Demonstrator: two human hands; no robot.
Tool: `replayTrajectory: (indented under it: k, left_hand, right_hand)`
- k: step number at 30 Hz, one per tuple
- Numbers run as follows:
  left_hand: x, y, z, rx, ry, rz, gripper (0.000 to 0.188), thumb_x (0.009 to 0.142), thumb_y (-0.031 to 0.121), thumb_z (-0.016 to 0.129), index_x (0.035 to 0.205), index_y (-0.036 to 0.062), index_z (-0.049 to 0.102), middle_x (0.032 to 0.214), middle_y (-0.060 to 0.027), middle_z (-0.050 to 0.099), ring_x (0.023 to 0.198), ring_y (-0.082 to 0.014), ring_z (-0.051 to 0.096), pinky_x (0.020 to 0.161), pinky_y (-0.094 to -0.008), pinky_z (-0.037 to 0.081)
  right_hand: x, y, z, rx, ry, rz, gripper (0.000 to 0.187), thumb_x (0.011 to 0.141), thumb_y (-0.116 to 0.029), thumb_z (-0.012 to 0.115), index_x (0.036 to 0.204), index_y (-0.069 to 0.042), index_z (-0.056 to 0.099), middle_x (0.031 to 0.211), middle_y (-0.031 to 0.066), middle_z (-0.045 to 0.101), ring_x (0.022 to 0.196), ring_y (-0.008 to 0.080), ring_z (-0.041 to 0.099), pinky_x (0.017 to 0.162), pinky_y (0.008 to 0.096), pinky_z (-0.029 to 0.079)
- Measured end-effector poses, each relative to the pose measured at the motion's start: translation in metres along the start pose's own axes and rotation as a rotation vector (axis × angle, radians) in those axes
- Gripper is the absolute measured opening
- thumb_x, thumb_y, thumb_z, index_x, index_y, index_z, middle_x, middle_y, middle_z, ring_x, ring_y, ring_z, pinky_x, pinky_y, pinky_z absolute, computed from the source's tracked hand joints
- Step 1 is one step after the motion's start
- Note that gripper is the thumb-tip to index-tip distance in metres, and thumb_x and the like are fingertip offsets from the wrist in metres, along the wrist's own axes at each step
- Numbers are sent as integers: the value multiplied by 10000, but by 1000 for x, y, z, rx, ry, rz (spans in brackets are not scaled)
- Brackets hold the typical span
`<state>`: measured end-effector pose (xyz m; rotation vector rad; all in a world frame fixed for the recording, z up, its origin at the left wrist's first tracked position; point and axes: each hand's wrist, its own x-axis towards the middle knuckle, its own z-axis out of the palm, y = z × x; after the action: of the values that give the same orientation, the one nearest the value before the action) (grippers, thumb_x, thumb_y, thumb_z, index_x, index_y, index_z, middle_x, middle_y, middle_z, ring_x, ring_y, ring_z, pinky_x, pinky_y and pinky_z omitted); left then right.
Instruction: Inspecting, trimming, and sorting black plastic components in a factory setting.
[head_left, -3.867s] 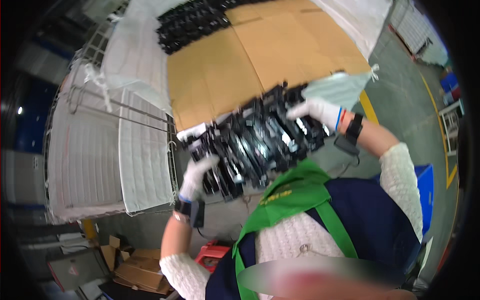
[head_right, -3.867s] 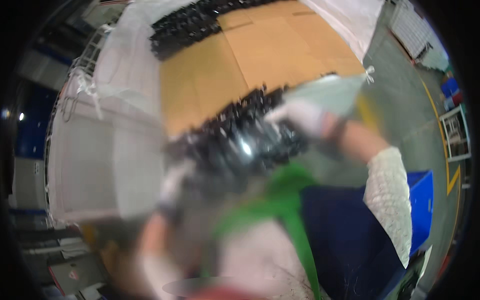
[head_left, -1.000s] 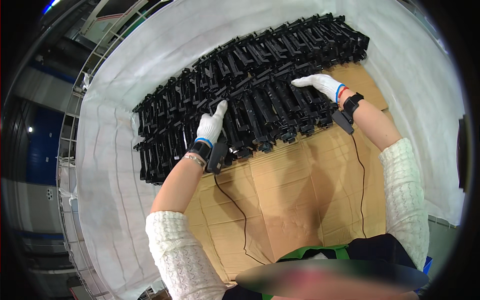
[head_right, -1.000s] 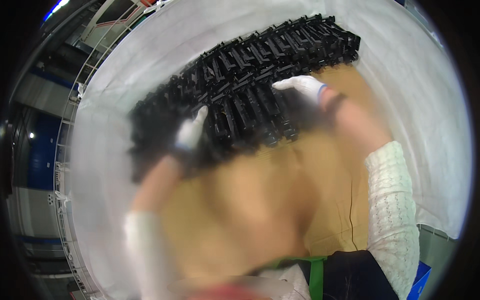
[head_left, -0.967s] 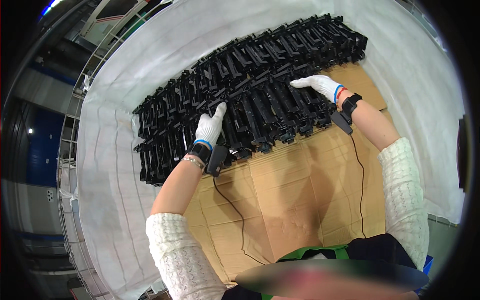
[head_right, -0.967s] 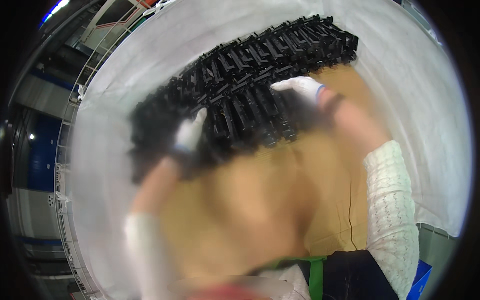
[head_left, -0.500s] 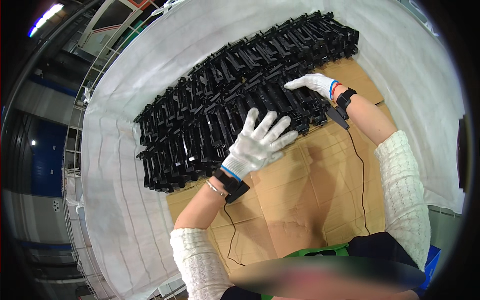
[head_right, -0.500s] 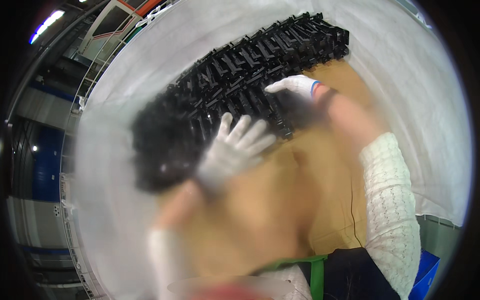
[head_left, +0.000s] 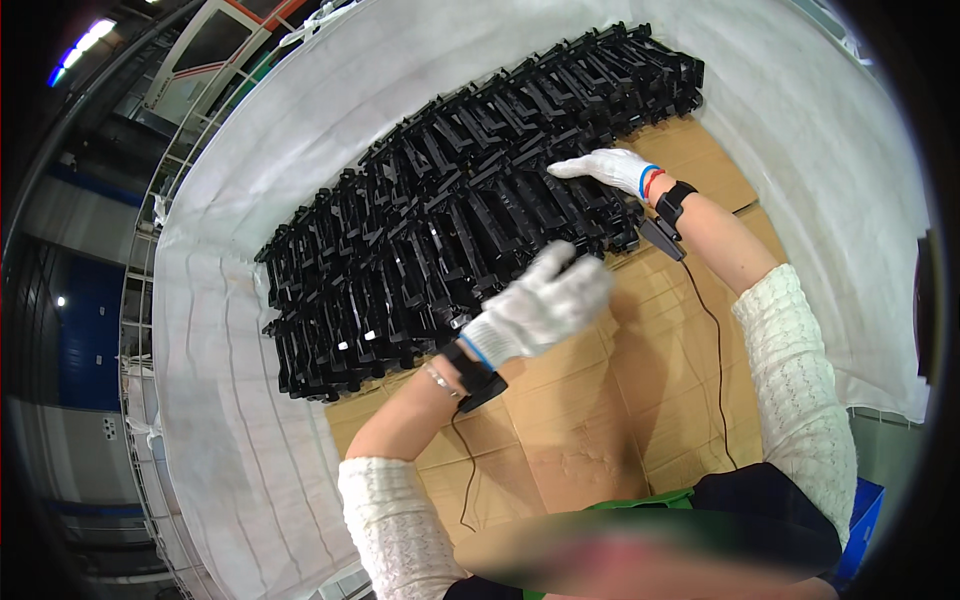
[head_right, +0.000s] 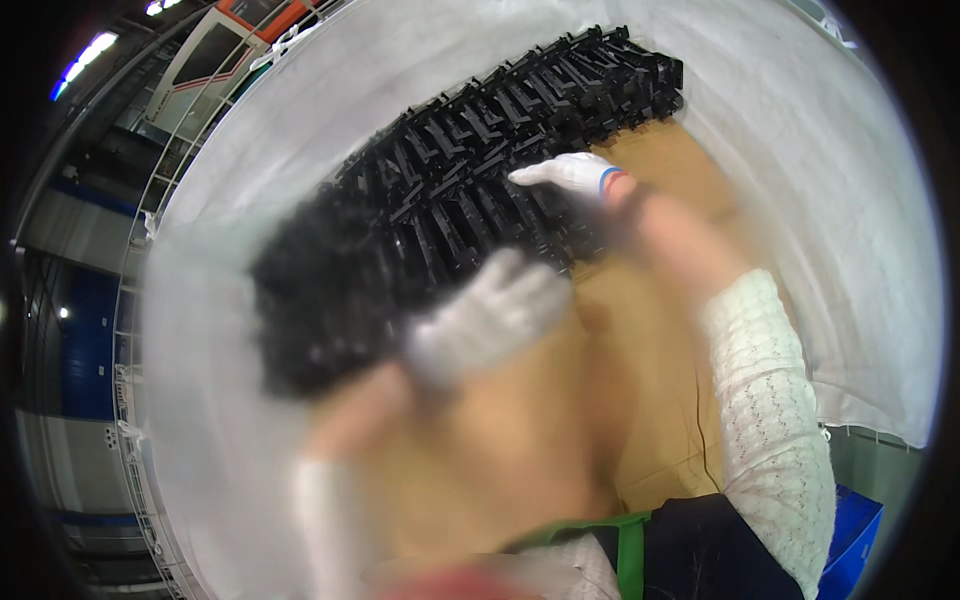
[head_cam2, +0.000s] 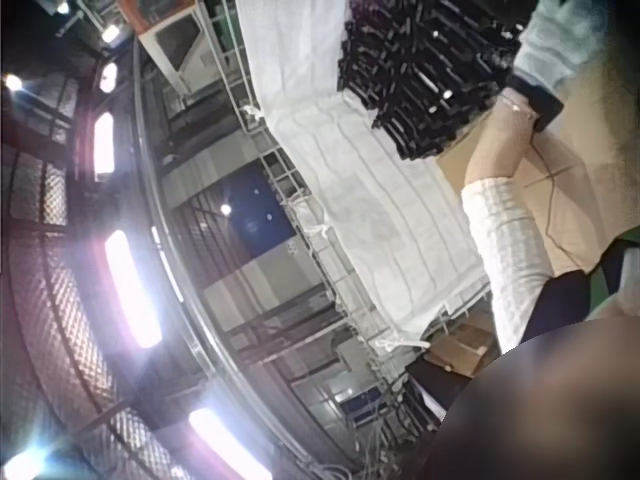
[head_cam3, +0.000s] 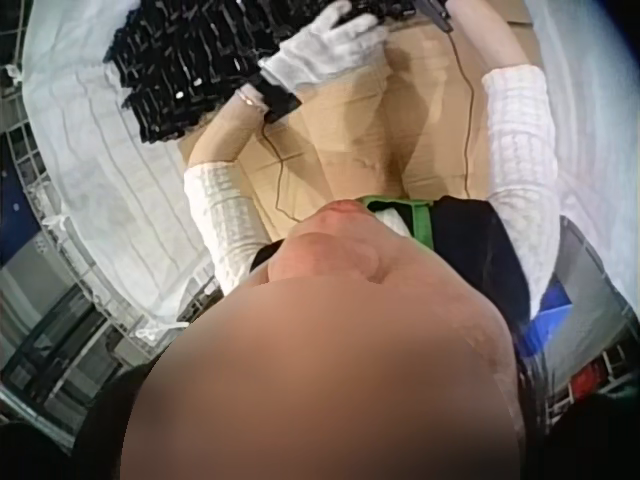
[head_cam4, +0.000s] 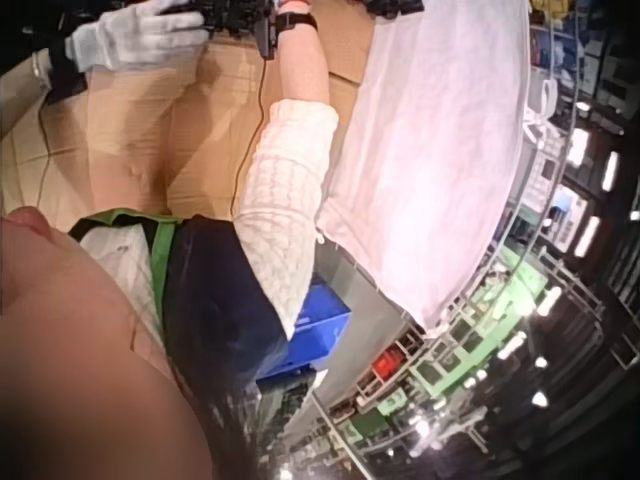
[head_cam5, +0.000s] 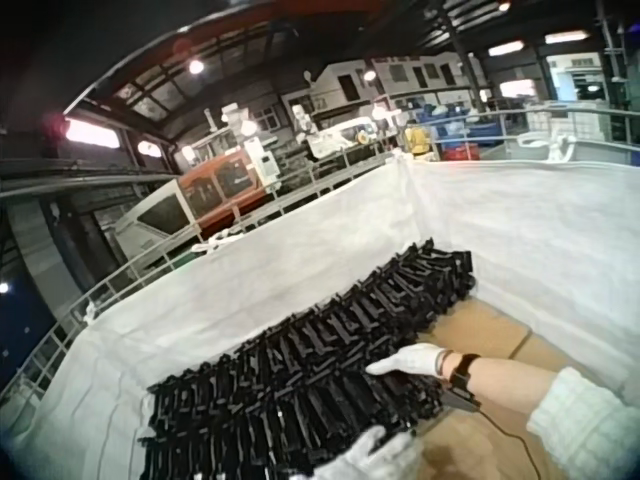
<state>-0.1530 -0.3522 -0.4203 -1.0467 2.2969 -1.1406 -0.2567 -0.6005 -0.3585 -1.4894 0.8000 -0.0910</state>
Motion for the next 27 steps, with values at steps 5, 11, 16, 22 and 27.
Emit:
replayTrajectory:
  k: [5, 11, 16, 22, 27]
  left_hand:
    - [33, -19, 8, -164, 3, 1, 693, 1003, 293, 545, 1634, 101, 329, 1688, -101, 351, 1574, -285, 307, 1312, -559, 229]
    - [55, -1, 41, -11, -296, -103, 670, 1042, 361, 386, 1655, 109, 293, 1736, -78, 258, 1609, -260, 213, 1334, -492, 133]
    - [38, -16, 38, -159, -184, 82, 686, 1038, 403, 408, 1662, 137, 304, 1749, -69, 248, 1611, -230, 215, 1334, -422, 125]
    - [37, -9, 57, -597, -118, -28, 725, 957, 379, 604, 1622, 182, 395, 1704, -67, 346, 1577, -231, 280, 1303, -424, 181]
    - [41, -9, 30, -574, -119, -101, 678, 934, 360, 646, 1573, 205, 477, 1659, -81, 411, 1545, -278, 315, 1289, -485, 194]
  right_hand:
    - [8, 2, -10, -288, -8, -60, 821, 812, -682, 734, 1317, -35, 711, 1387, 175, 636, 1312, 277, 556, 1103, 368, 422]
    - [-11, 2, -37, -64, 80, -153, 536, 869, -474, 814, 1161, -26, 785, 1152, 109, 781, 1039, 203, 717, 915, 385, 555]
    - [3, -11, -2, -705, 168, -308, 1070, 756, -900, 598, 1290, 20, 721, 1285, 253, 717, 1221, 389, 674, 1082, 434, 502]
    - [-21, 10, -46, -365, -134, -35, 1117, 785, -888, 589, 1465, -2, 593, 1580, 228, 498, 1452, 374, 481, 1187, 454, 391]
    - [-63, 37, -37, -256, -63, -289, 1070, 821, -859, 589, 1521, -49, 553, 1604, 206, 484, 1486, 361, 444, 1217, 434, 343]
